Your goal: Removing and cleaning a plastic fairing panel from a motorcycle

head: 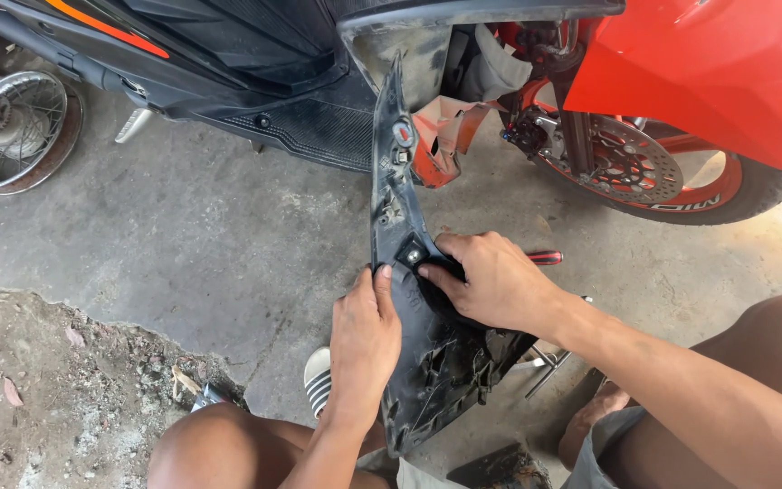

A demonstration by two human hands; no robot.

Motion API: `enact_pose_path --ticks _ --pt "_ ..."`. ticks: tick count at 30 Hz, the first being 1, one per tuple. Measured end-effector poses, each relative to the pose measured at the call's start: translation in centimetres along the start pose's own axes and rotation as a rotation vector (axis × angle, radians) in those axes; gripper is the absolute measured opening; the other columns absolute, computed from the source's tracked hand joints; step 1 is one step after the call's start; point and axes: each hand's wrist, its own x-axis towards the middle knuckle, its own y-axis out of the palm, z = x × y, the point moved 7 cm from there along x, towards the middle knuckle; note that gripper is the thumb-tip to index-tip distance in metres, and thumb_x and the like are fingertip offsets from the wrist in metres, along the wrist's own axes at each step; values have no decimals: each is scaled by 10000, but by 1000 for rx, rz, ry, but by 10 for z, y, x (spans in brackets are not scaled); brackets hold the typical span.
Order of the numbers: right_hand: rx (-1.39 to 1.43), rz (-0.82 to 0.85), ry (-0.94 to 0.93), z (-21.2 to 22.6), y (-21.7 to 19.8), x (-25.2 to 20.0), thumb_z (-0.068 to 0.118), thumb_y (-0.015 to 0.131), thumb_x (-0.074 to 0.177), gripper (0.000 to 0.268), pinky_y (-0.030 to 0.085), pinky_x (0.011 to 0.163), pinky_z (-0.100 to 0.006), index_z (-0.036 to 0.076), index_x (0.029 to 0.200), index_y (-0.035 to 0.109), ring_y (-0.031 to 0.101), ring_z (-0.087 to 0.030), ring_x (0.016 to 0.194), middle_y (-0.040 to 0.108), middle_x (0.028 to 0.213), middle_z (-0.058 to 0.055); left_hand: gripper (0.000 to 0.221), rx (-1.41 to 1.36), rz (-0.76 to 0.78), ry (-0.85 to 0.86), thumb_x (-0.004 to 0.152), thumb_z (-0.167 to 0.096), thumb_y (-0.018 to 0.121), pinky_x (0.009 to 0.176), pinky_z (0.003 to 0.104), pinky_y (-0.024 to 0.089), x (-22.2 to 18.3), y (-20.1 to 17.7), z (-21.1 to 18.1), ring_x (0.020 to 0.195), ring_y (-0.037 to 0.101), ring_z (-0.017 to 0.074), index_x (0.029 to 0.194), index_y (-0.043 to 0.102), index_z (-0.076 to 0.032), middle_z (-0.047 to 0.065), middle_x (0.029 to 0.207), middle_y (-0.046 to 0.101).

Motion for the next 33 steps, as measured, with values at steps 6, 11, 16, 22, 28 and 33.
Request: enact_pose_path --ticks 6,11,16,22,28,33 --pt "-373 -355 -277 9 -7 -9 342 787 821 329 612 589 -491 127 1020 636 743 -348 678 706 884 -81 518 69 34 32 1088 -362 351 825 589 586 2 6 -6 989 713 492 1320 563 50 310 1032 726" --pt "-458 -429 -697 36 5 -29 179 715 935 187 485 418 -351 37 1002 614 563 -246 508 609 861 -85 156 119 -59 198 1013 -145 501 536 523 554 3 15 -6 566 710 444 1031 545 3 249 690 715" --pt "-418 -422 -672 36 9 -25 118 682 935 185 468 415 -385 19 965 530 562 -273 498 571 837 -102 144 105 28 202 983 -122 502 512 485 566 3 31 -8 561 715 402 1033 564 -1 218 679 712" --pt "-482 -331 -675 32 12 -31 105 649 903 162 512 468 -354 24 978 530 591 -244 621 547 888 -101 149 45 -2 224 973 -110 528 513 481 546 5 21 -8 548 714 403 1024 573 22 227 692 711" --pt "-626 -255 -651 35 19 -31 83 625 823 195 549 514 -353 19 988 544 616 -255 688 557 938 -119 158 128 14 232 947 -112 563 558 528 547 5 30 -5 605 717 440 1059 559 0 234 690 719" --pt "-480 -266 -513 28 15 -27 116 661 861 185 523 467 -386 25 935 519 630 -273 572 573 806 -94 192 101 25 229 934 -101 572 554 519 565 4 35 -7 604 728 437 1089 540 8 233 687 720"
